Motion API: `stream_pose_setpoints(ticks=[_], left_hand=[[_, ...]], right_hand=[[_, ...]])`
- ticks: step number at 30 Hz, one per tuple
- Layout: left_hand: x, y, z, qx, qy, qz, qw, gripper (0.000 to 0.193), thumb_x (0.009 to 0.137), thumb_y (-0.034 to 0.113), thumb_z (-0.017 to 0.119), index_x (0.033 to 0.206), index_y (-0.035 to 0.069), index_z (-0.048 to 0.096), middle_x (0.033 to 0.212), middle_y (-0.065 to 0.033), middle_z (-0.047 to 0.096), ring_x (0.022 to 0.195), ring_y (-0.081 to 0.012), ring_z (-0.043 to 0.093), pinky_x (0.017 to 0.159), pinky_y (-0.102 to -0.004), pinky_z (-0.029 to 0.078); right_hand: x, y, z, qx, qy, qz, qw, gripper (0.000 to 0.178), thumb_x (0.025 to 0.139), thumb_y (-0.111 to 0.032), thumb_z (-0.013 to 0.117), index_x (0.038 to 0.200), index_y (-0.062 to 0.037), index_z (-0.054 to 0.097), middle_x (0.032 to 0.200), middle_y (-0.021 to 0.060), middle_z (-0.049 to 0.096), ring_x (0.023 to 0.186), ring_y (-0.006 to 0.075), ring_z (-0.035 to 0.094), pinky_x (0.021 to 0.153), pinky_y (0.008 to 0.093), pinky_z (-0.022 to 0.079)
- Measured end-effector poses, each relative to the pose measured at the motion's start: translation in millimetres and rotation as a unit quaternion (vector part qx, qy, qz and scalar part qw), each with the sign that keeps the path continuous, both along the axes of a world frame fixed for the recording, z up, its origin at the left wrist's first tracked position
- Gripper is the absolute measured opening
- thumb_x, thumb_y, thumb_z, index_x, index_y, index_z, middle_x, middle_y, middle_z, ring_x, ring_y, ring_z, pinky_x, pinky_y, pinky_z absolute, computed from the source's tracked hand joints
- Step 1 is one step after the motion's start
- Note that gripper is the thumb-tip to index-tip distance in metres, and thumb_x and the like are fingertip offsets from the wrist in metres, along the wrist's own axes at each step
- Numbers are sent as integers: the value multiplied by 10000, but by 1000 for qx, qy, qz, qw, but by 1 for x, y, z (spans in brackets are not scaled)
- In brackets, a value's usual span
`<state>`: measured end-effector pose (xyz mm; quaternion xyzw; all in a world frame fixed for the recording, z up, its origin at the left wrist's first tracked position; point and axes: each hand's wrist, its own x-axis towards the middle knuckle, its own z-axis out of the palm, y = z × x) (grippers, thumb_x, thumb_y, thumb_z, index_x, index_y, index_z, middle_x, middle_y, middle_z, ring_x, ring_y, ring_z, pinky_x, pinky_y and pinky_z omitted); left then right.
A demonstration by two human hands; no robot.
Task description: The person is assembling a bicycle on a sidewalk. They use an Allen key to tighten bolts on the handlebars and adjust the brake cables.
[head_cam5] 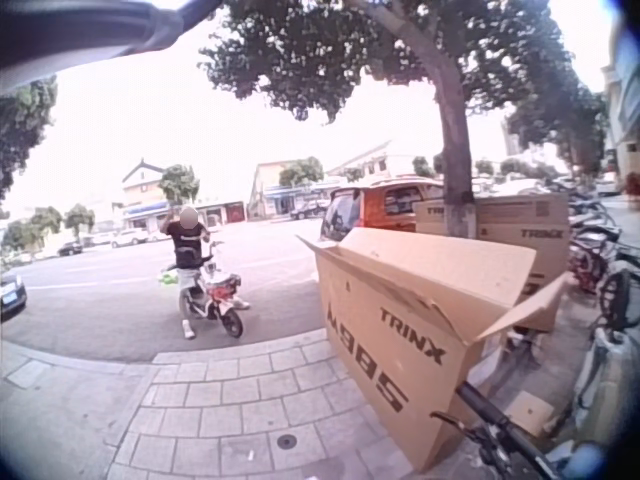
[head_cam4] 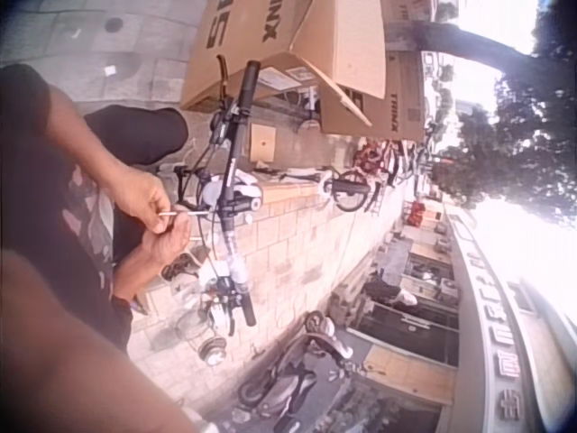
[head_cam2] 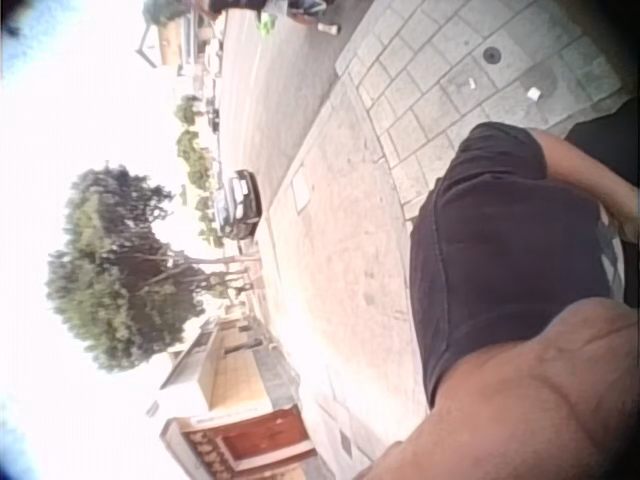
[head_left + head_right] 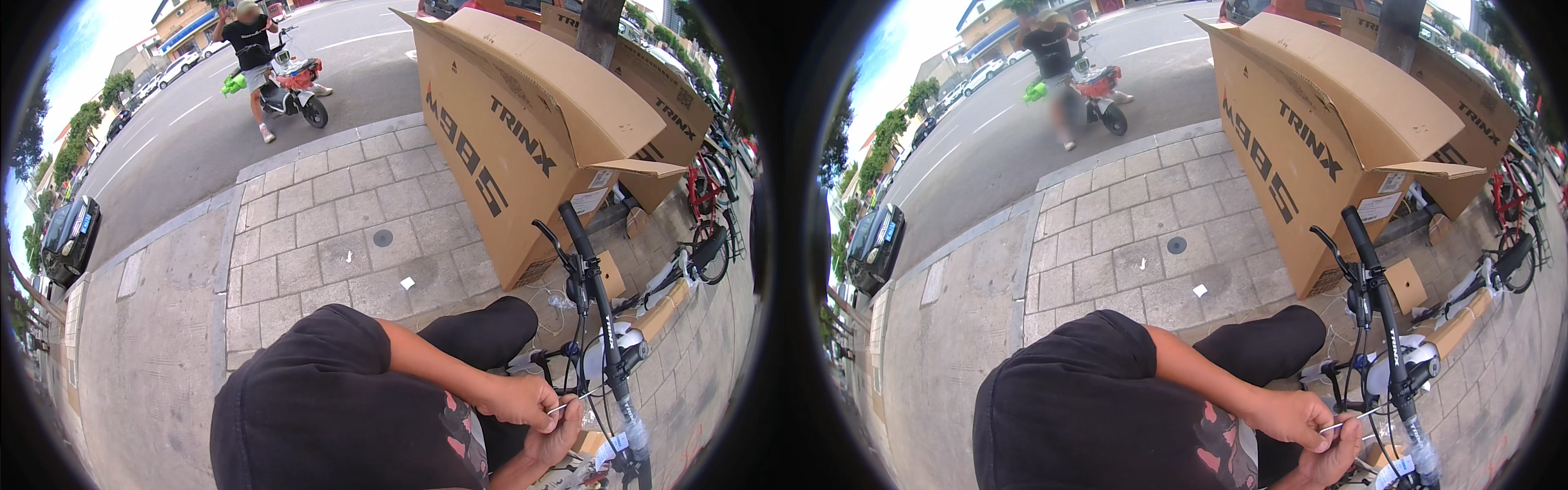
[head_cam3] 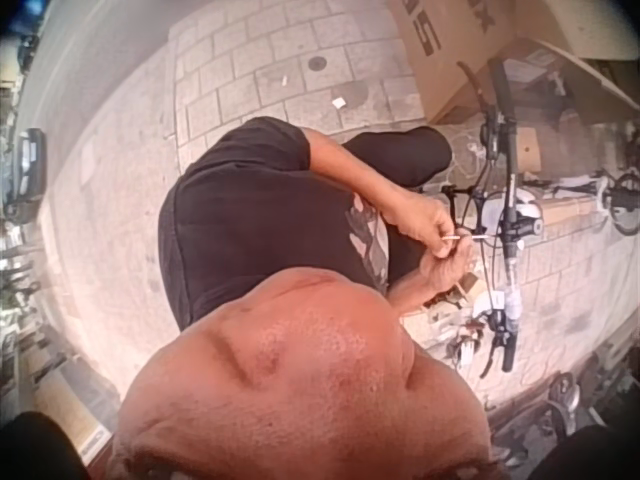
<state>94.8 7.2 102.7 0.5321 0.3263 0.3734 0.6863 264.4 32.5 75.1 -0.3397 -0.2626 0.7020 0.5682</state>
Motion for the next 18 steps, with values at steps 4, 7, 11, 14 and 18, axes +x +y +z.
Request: stream_pose_setpoints(ticks=[4,7,11,14,18], left_hand=[[-4,-14,4,427,321,159,830,293,993,359,686,986,67,670,725,-31,638,573,-165,591,510,-340,430],[-10,-10,11,379,318,108,862,319,985,383,681,1001,65,666,766,-88,673,613,-212,648,537,-366,467],[-9,-14,3,122,76,-12,990,465,1015,516,631,939,57,650,668,-39,586,491,-149,512,443,-329,375],[-5,-14,5,-166,-59,-84,981,559,1019,603,593,900,59,642,609,8,488,447,-85,379,402,-279,267],[-2,-14,11,-186,-104,-19,977,574,1025,621,572,861,75,635,600,46,426,460,-42,302,401,-244,194]], right_hand=[[14,6,-5,4,145,120,982,264,1107,-258,525,1027,-36,644,739,-3,546,564,53,437,501,188,349],[19,7,-4,8,128,135,983,291,1117,-279,500,1019,-39,632,705,-17,498,561,42,410,500,189,334],[14,7,-5,84,114,150,979,277,1111,-266,511,1005,-39,629,712,-23,491,564,38,395,488,199,317],[10,5,-7,66,135,137,979,267,1106,-259,521,995,-42,630,719,-27,492,569,36,391,485,203,314],[8,3,-4,3,134,83,988,260,1101,-253,528,983,-53,644,729,-30,519,573,32,404,487,198,318]])
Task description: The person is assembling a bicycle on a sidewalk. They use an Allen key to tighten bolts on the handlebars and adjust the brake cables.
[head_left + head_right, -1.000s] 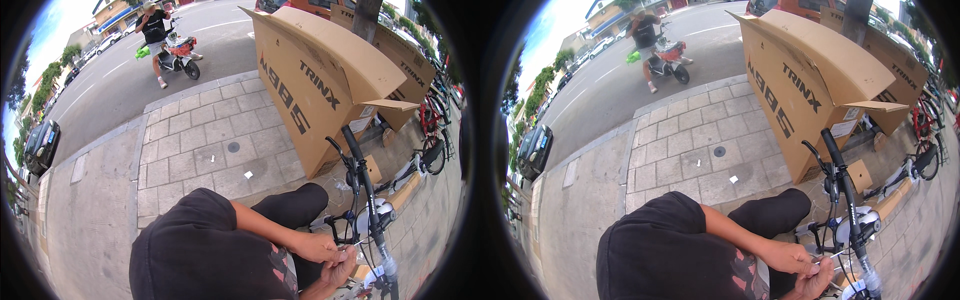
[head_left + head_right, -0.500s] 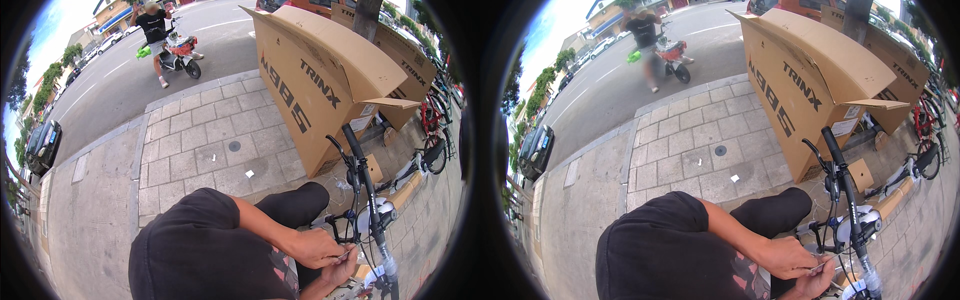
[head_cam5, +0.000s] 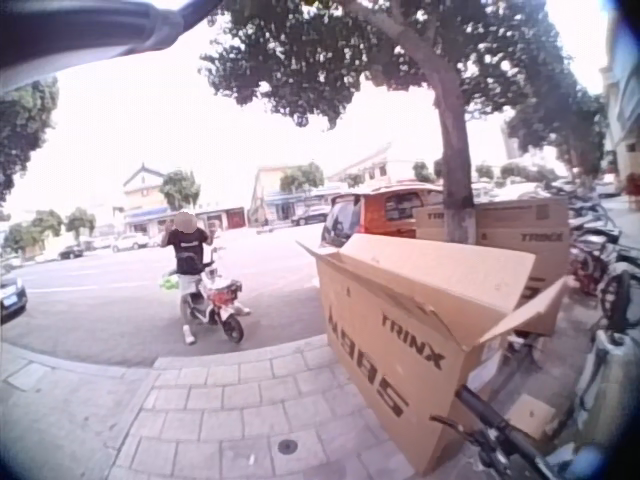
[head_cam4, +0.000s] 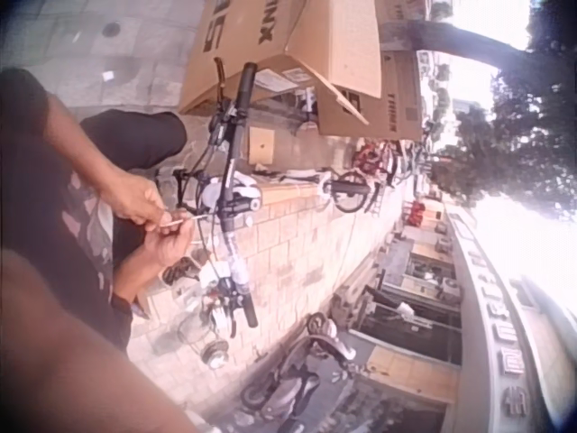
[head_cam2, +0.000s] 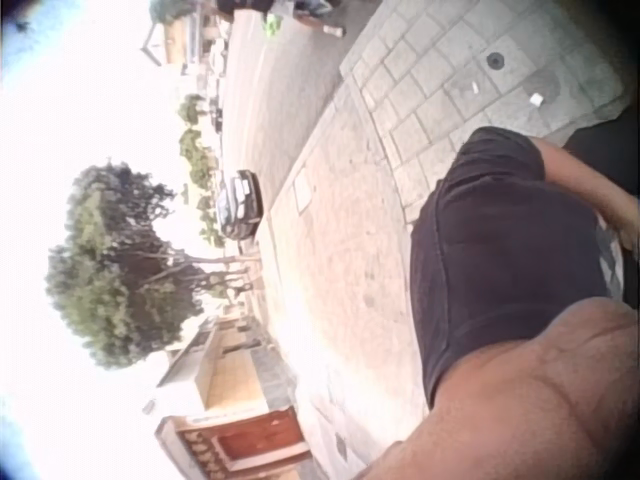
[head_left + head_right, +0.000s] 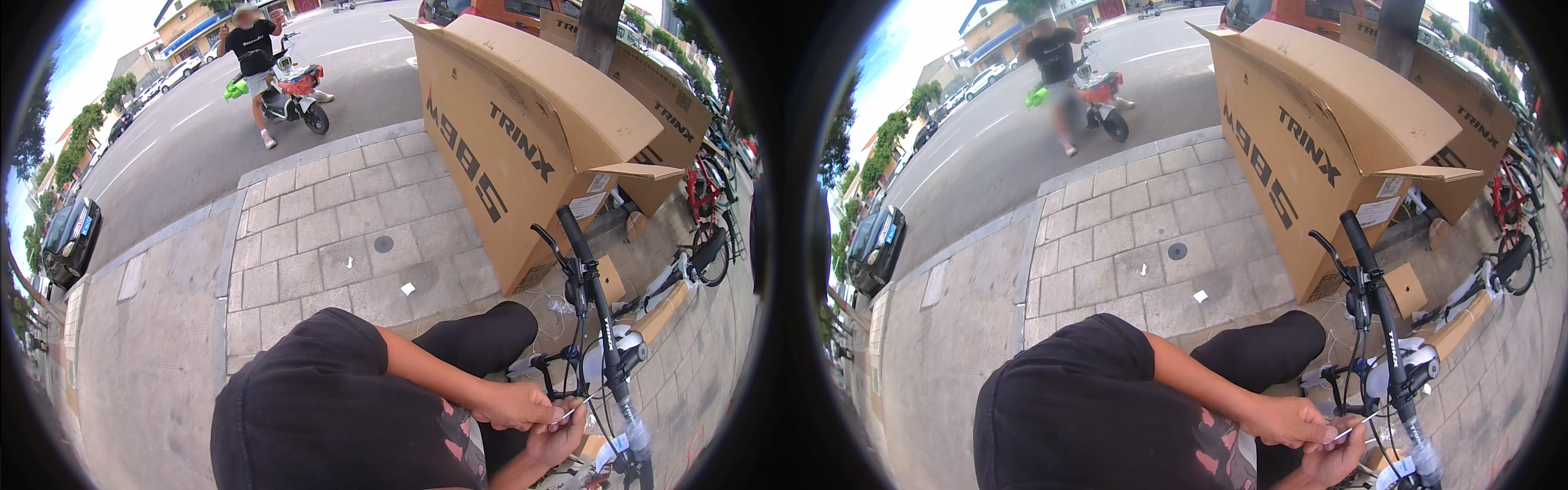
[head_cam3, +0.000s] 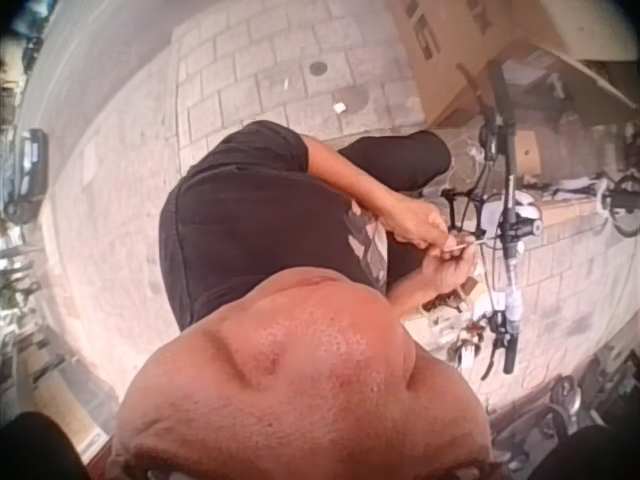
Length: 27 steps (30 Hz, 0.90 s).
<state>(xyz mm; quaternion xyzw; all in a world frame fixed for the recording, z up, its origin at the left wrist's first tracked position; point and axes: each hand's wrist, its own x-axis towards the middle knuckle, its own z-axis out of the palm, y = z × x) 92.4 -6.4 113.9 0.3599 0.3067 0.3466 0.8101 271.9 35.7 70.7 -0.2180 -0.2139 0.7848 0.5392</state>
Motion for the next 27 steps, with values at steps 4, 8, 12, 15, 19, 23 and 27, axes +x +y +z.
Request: stream_pose_setpoints(ticks=[4,8,12,15,19,23,27], left_hand=[[0,15,-27,142,65,64,986,498,1015,522,659,772,100,556,634,51,455,535,-49,394,455,-265,260],[-6,19,2,508,280,148,801,402,1011,306,691,761,49,508,662,-67,527,567,-249,555,505,-385,401],[-10,17,8,630,384,180,651,333,995,296,650,783,64,541,733,-75,596,665,-312,646,524,-423,467],[-11,16,15,631,374,158,661,352,1007,352,635,806,68,579,730,-74,605,662,-290,641,523,-414,463],[-10,14,8,384,210,89,895,481,1034,507,599,894,51,657,665,-39,574,602,-173,577,506,-366,425],[-10,17,-8,62,58,-65,994,620,1032,623,554,911,32,698,609,23,493,592,-95,489,507,-318,380],[0,16,-12,232,146,39,961,573,1022,548,633,758,40,624,614,37,462,559,-105,462,500,-321,360]], right_hand=[[2,10,-10,32,-12,5,999,271,1093,-269,546,988,-68,694,664,-51,526,569,37,454,492,197,362],[2,2,13,-49,-49,-29,997,286,1089,-321,563,1069,-55,665,775,-20,601,626,84,516,552,224,406],[3,-1,17,-26,-123,43,991,297,1089,-312,572,1077,-37,681,831,16,647,669,76,534,579,234,438],[0,-7,12,-67,-181,-5,981,308,1098,-303,556,1077,-26,689,775,45,633,638,102,524,559,254,428],[10,-5,-13,184,-287,-76,937,321,1113,-295,528,946,-45,640,681,44,533,606,130,490,538,281,401],[-6,-4,31,-49,-126,52,989,372,1123,-303,501,824,-84,541,651,17,446,580,139,436,543,276,382],[-8,-3,26,-102,-71,-21,992,327,1113,-312,515,901,-79,606,696,-13,497,601,108,460,519,248,379]])
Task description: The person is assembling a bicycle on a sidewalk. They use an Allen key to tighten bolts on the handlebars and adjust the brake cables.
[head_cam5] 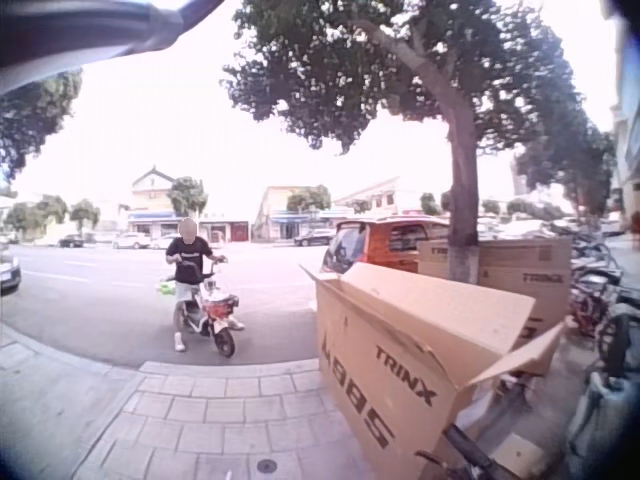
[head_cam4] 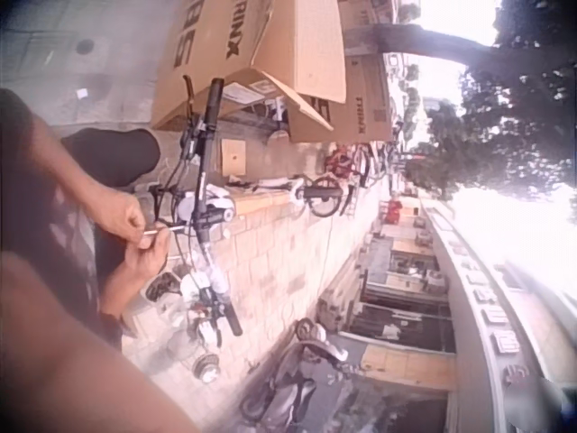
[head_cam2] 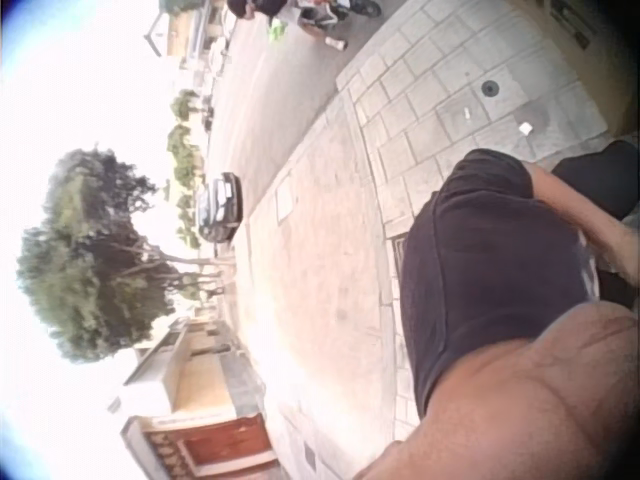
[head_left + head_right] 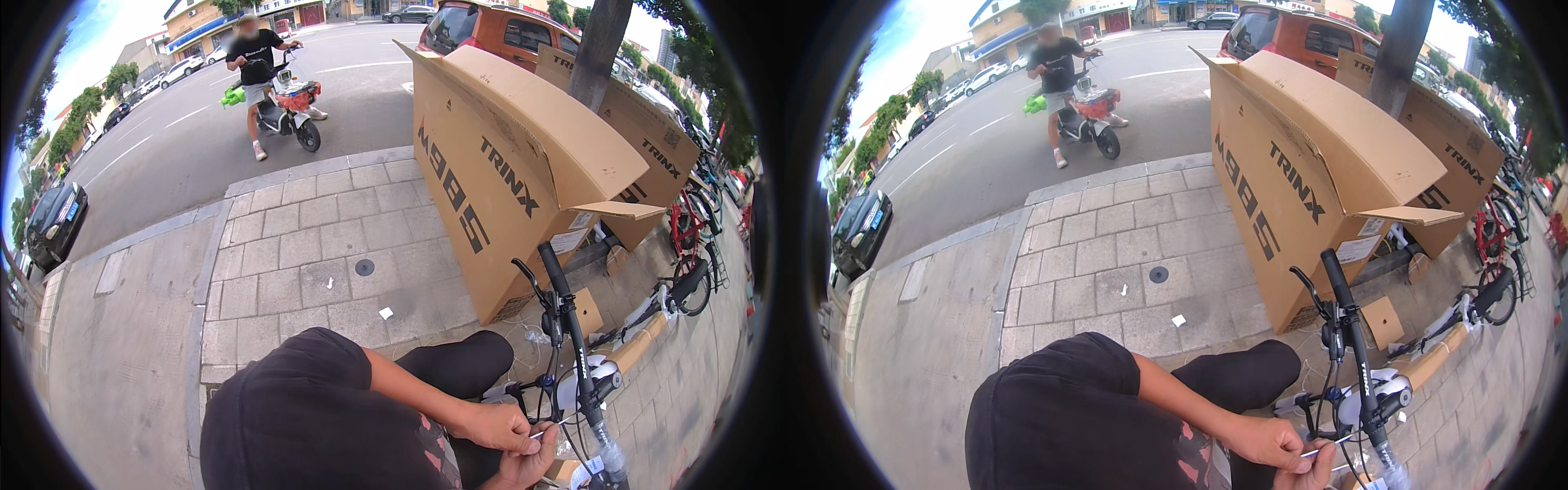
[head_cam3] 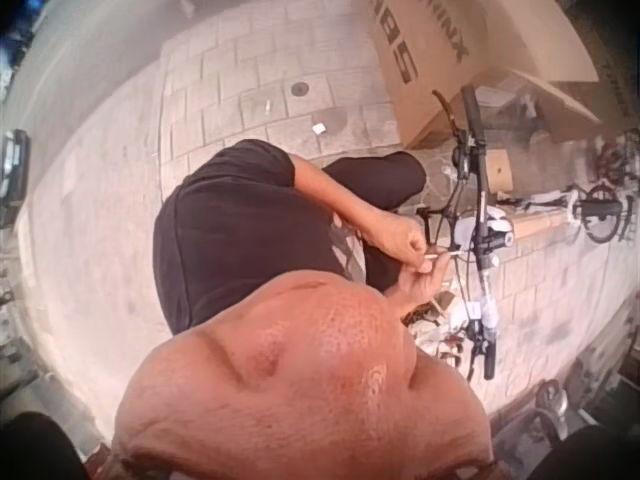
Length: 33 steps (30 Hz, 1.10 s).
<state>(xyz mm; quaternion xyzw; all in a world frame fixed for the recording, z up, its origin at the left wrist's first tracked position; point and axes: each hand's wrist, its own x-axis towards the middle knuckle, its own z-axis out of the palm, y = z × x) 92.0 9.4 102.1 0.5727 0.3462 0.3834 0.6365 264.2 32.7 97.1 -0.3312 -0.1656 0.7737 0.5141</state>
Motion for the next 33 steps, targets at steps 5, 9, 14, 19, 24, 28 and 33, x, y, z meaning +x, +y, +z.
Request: stream_pose_setpoints(ticks=[5,9,14,19,24,28,33], left_hand=[[-8,-6,12,408,273,144,859,294,939,310,676,797,63,599,757,-82,659,678,-333,665,518,-438,469],[-13,1,12,404,279,106,865,365,962,417,660,857,71,612,802,-73,676,710,-329,684,554,-453,503],[-13,-6,16,58,118,-3,991,636,1016,639,563,794,46,615,709,-60,649,639,-213,619,567,-374,469],[-10,-2,17,-226,-23,-91,969,613,999,597,639,712,57,593,631,36,498,597,-102,495,524,-298,363],[-2,-1,3,124,94,79,985,448,984,440,696,749,75,584,638,8,532,594,-186,574,510,-352,406],[-5,1,16,397,232,140,877,351,970,329,680,752,75,576,702,-70,608,661,-309,639,532,-409,446],[-6,1,17,401,246,122,874,413,1006,394,642,760,67,586,670,-76,596,663,-300,643,527,-408,446]], right_hand=[[14,11,-30,44,87,51,994,296,1104,-305,542,992,-64,673,696,-42,543,573,41,493,554,199,430],[10,7,-23,33,109,48,992,272,1115,-282,511,1010,-71,646,705,-42,544,553,39,450,539,191,400],[12,-1,-3,38,34,68,996,343,1117,-323,499,890,-82,589,757,-2,525,665,133,471,555,278,402],[7,6,-13,102,87,72,988,279,1113,-289,503,965,-79,611,741,-21,537,592,76,460,538,222,396],[3,12,-27,41,95,-25,994,274,1114,-264,505,1015,-64,664,733,-24,584,585,53,517,522,196,413],[9,10,-26,52,75,23,996,290,1105,-275,532,1048,-59,717,794,-3,679,680,81,618,629,227,501],[9,7,-34,103,-14,-18,994,289,1089,-300,570,1039,-67,732,875,14,748,749,125,681,707,275,558]])
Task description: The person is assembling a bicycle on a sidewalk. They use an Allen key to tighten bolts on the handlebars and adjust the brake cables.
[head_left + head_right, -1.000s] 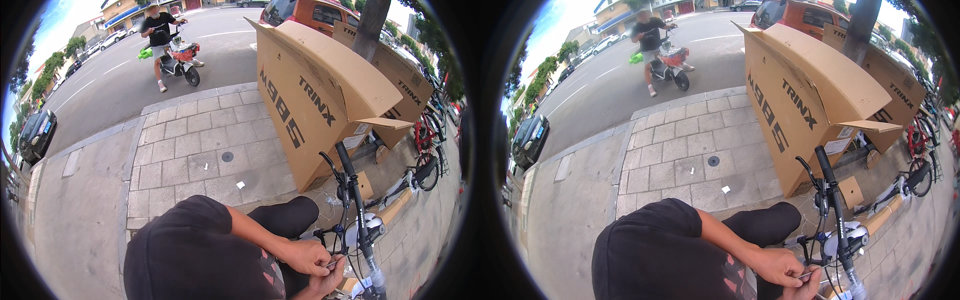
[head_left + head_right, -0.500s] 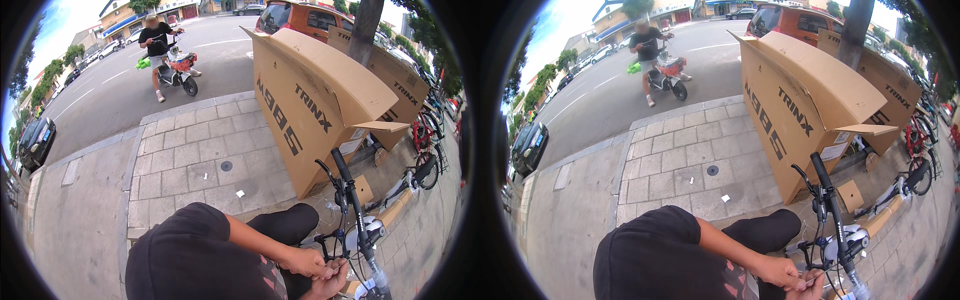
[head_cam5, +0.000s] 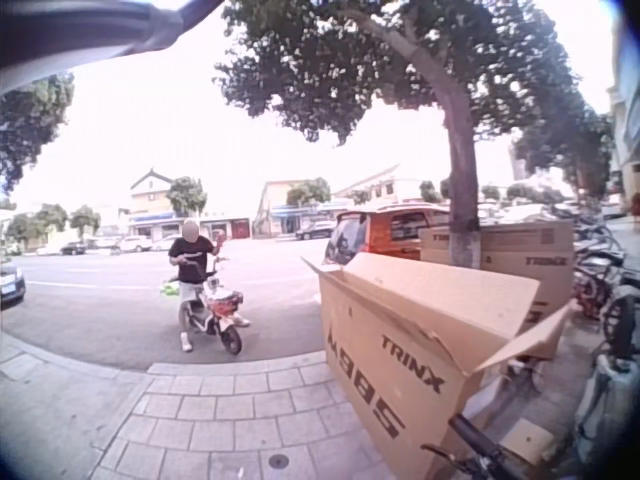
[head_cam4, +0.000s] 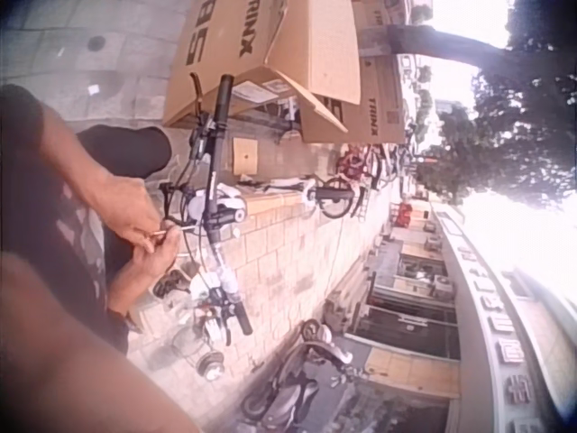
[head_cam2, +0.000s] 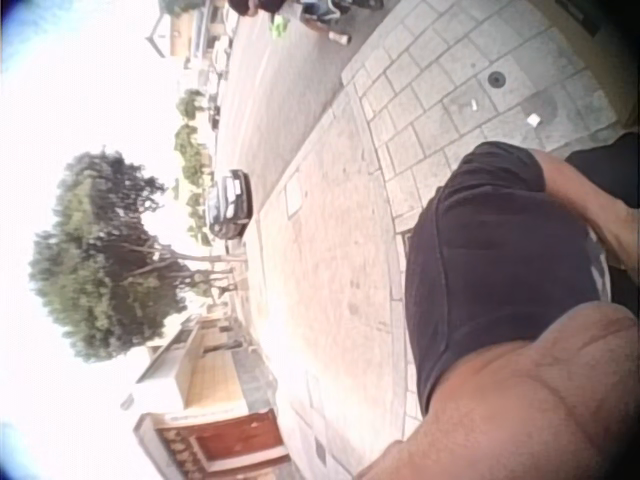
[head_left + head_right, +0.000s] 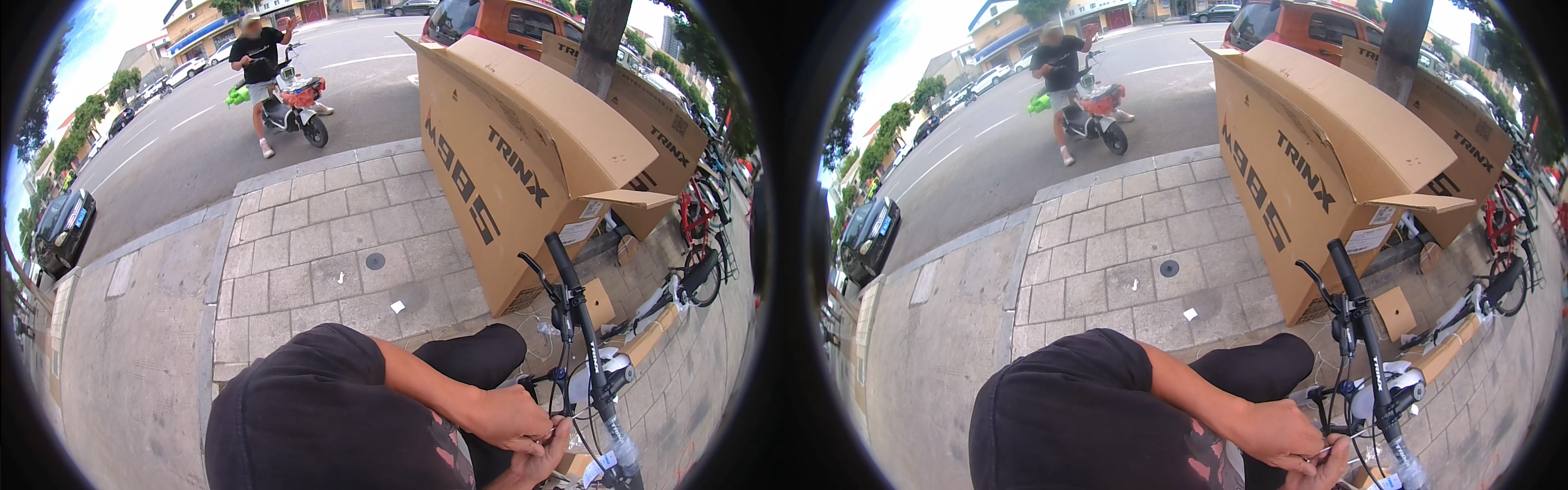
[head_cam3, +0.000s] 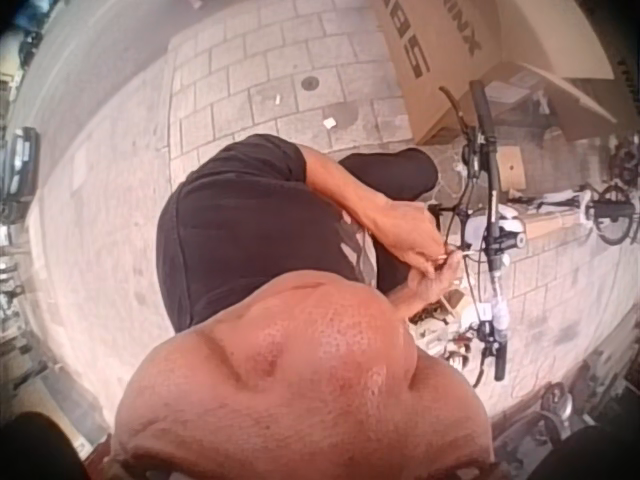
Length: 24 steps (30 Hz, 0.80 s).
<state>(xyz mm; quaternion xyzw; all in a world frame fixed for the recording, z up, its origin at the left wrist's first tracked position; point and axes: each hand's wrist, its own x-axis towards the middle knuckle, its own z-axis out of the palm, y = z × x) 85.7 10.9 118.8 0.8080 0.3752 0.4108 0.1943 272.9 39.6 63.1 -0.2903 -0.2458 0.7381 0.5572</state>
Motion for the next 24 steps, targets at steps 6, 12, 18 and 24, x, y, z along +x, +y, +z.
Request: stream_pose_setpoints(ticks=[6,12,18,24], left_hand=[[2,-3,-20,-479,-257,-170,822,599,1001,610,620,754,65,593,597,-3,505,575,-127,526,507,-337,386],[9,-1,-29,-432,-258,-165,848,542,987,544,677,785,48,595,632,22,496,612,-101,530,508,-322,388],[3,-7,-10,20,-21,-9,1000,240,945,280,687,851,74,608,751,-73,636,667,-286,663,531,-409,472],[-1,-1,-11,-41,-11,-9,999,280,934,316,690,845,59,621,719,-112,650,674,-351,679,537,-431,478]], right_hand=[[0,7,9,-13,65,107,992,315,1089,-330,572,966,-76,713,859,-2,737,695,57,643,612,203,504],[-1,8,3,-49,26,38,998,318,1090,-341,571,947,-86,697,679,-62,567,531,37,461,464,199,354],[-1,6,11,-17,69,57,996,310,1108,-343,525,1003,-89,665,666,-56,523,512,33,421,458,193,332],[0,4,20,-51,67,65,994,308,1119,-333,498,1004,-88,644,655,-70,481,508,26,397,444,194,325]])
